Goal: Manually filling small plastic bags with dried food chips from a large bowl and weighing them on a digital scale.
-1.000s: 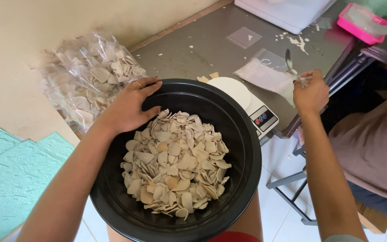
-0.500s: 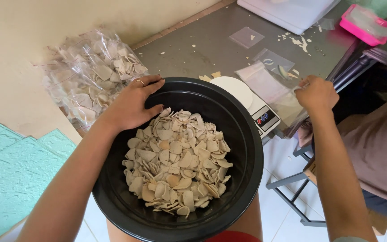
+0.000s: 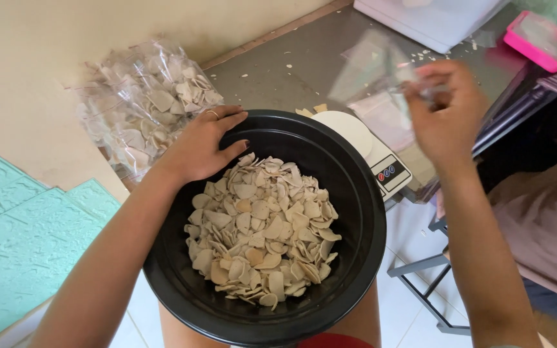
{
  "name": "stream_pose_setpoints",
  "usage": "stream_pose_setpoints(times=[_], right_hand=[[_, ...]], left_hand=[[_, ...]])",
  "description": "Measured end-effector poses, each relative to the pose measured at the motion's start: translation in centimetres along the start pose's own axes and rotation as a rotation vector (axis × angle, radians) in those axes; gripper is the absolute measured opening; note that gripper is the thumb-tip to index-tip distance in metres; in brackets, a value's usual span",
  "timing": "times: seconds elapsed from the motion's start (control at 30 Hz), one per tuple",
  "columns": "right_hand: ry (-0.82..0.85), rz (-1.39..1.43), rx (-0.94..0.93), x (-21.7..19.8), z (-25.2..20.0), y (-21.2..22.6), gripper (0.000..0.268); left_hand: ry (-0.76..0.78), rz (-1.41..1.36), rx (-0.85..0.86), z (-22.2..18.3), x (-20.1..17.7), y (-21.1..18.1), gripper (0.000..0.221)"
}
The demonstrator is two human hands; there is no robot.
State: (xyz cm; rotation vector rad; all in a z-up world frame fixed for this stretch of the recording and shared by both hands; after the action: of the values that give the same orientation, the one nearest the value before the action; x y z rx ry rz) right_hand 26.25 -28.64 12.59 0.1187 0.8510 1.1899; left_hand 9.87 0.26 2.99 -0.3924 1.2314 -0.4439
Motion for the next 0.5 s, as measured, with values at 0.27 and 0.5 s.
stream_pose_setpoints(times=[0.27,0.5], right_hand=[[0.416,0.17,-0.469,9.9,-3.9,11.7,0.017],[0.459,0.022,-0.706,12.5,-6.0,15.6,0.02]], left_hand=[[-0.25,-0.255,0.095,0.0,-2.5,-0.5,0.03],[-0.295,-0.692,0.137,-0.1,-3.0,-0.4,0.038]])
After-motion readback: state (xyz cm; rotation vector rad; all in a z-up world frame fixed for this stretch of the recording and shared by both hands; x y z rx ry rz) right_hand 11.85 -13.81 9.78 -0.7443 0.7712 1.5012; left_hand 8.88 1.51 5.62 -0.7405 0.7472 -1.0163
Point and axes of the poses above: each hand's wrist, its own z-axis towards the middle knuckle, its own x-axis out of the palm, y = z × x, the point moved 10 cm from there along z, towards the middle knuckle, and after that the axes turned 8 degrees about -z, right-handed, at the moved point
